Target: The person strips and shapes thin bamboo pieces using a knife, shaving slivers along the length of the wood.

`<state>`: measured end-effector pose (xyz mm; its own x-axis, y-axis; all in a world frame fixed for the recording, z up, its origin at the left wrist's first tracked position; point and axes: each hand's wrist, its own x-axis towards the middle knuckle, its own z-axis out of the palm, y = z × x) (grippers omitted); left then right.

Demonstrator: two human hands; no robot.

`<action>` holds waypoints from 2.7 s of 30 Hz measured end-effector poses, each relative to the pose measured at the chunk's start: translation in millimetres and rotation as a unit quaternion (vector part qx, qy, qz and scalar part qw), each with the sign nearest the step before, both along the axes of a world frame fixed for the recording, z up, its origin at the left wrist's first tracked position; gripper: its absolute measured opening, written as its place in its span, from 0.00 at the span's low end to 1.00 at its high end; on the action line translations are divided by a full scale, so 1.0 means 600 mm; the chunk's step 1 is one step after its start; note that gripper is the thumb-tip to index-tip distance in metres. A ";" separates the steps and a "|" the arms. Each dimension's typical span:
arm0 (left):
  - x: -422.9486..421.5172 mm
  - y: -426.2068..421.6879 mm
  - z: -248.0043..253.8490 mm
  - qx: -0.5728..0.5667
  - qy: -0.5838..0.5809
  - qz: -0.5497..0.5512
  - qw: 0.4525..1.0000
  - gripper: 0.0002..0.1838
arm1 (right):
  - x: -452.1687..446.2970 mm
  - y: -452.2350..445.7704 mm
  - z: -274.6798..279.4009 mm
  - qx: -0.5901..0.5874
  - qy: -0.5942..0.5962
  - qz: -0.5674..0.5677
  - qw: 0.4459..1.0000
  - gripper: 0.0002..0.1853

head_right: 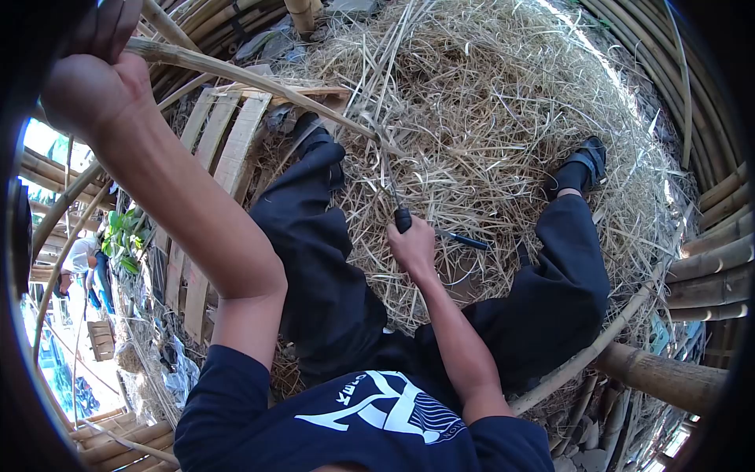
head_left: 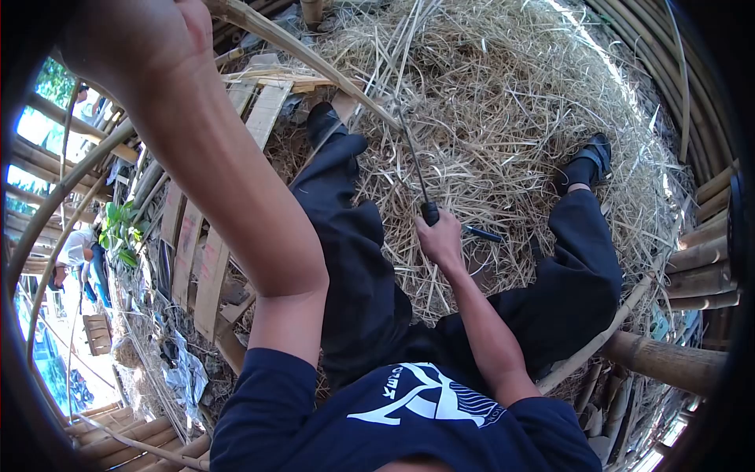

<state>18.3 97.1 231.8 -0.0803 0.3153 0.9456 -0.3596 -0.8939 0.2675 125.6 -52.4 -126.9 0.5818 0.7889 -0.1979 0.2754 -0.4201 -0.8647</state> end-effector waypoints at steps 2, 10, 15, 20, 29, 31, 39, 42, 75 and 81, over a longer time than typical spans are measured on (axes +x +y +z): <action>-0.016 0.029 -0.003 0.004 0.016 -0.067 0.998 0.20 | 0.010 -0.001 -0.005 -0.079 0.041 -0.017 0.996 0.15; -0.007 0.043 0.002 -0.099 -0.069 -0.094 0.988 0.21 | 0.001 0.001 0.051 0.070 -0.020 0.015 0.997 0.15; 0.000 0.037 0.002 -0.125 -0.088 -0.085 0.985 0.22 | 0.009 0.006 -0.026 0.015 -0.032 -0.005 0.999 0.17; 0.029 -0.002 0.001 -0.036 -0.029 0.072 0.996 0.26 | 0.017 0.008 -0.029 -0.058 -0.003 -0.013 0.998 0.18; -0.006 0.052 0.000 -0.062 0.005 -0.065 0.996 0.23 | -0.002 0.002 0.055 0.122 -0.030 0.034 0.992 0.15; 0.001 0.048 0.000 -0.093 -0.049 -0.071 0.992 0.22 | 0.007 0.006 0.028 0.107 -0.023 0.046 0.993 0.15; 0.028 0.013 -0.007 -0.020 -0.030 0.116 0.993 0.24 | 0.041 0.010 -0.079 -0.199 0.034 -0.063 0.977 0.22; 0.018 0.028 -0.013 -0.019 -0.036 0.065 0.997 0.24 | 0.028 0.011 -0.078 -0.174 0.070 -0.076 0.979 0.21; -0.020 0.077 -0.017 -0.002 -0.068 -0.269 0.961 0.17 | 0.029 0.006 0.023 0.043 -0.012 0.031 0.999 0.15; -0.024 0.075 -0.013 0.012 0.017 -0.316 0.949 0.20 | 0.055 -0.007 -0.085 -0.196 0.013 -0.047 0.979 0.24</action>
<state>3.9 141.9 223.9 0.1472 0.2686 0.9519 -0.8174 -0.5089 0.2700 158.3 -56.5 -177.8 0.6388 0.5923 -0.4911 0.1999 -0.7441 -0.6374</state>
